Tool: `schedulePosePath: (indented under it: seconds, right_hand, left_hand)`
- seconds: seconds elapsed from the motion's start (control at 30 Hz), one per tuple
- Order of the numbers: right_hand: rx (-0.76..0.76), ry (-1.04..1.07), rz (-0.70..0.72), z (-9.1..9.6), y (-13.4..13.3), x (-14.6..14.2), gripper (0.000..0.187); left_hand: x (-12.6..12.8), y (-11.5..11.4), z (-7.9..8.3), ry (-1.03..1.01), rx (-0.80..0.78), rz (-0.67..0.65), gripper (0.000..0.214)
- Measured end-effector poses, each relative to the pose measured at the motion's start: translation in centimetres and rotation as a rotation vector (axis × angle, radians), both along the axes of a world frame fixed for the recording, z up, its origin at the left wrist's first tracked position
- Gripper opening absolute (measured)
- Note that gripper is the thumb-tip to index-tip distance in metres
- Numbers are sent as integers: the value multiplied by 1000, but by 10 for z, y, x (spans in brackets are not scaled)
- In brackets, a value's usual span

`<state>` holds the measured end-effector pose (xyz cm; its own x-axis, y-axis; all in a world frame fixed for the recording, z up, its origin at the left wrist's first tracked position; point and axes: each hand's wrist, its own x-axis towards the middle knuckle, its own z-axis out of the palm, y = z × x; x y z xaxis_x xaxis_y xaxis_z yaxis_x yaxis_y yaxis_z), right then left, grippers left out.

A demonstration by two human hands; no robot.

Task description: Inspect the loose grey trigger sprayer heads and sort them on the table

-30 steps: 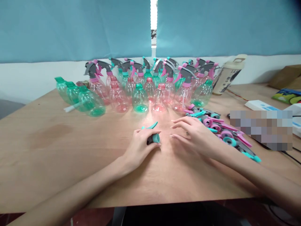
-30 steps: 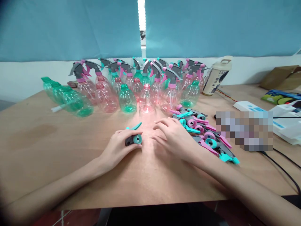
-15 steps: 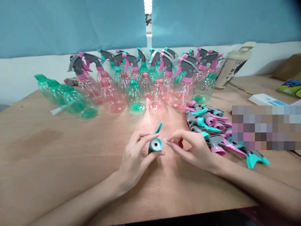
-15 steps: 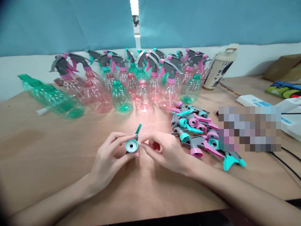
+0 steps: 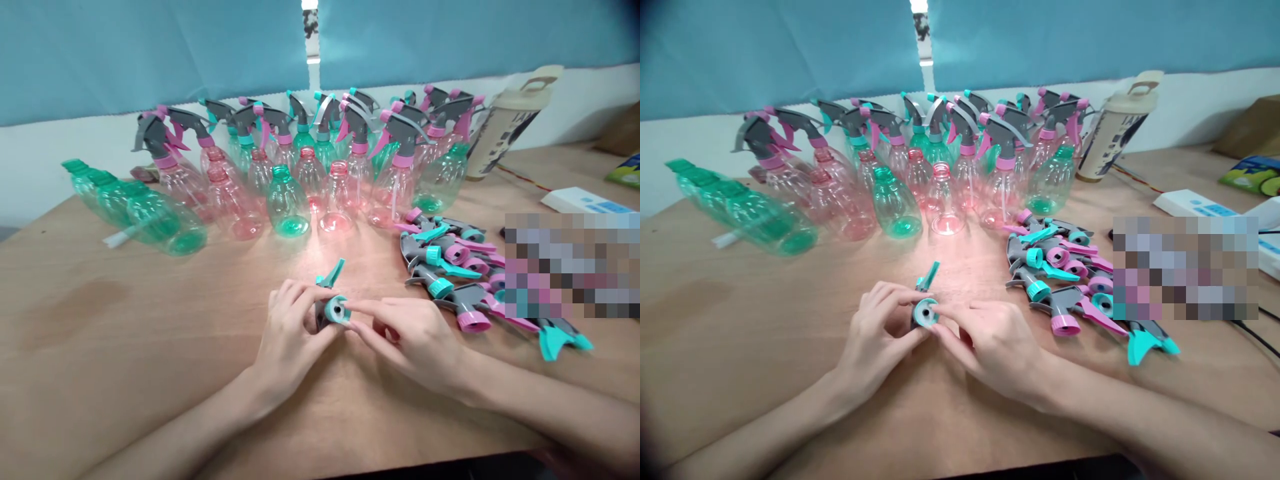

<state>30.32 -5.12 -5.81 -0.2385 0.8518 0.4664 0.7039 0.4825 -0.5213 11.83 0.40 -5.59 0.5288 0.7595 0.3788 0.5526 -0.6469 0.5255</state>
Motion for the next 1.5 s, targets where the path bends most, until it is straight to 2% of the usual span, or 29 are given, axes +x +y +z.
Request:
schedulePosePath:
  seconds: [0.07,0.13,0.23,0.33,0.47,0.6,0.8,1.13,1.3,1.5]
  right_hand:
    - [-139,57,-6,1,0,-2,28]
    - [-357,165,-7,1,0,-3,32]
    - [-601,316,43,0,1,-5,45]
    - [-730,474,97,-1,4,-5,57]
    - [-817,666,129,-2,8,-2,54]
    - [-792,697,151,-4,11,0,47]
    - [-737,600,134,-7,10,-1,48]
    - [-598,483,135,-1,13,-1,39]
    - [-454,432,142,-4,17,1,29]
    - [-232,294,222,-9,22,6,22]
  left_hand:
    - [0,1,0,18,19,2,21]
    - [0,2,1,33,27,1,21]
    - [0,3,1,46,34,9,20]
    - [-2,5,0,36,66,2,18]
    - [-4,6,-1,-26,67,-51,18]
    - [-4,8,-1,-61,38,-69,19]
    - [-4,9,1,-121,-63,-32,18]
    - [-5,13,-3,-223,-238,-42,29]
    - [-5,14,-1,-210,-277,-71,30]
    - [-9,16,3,-132,-249,-140,33]
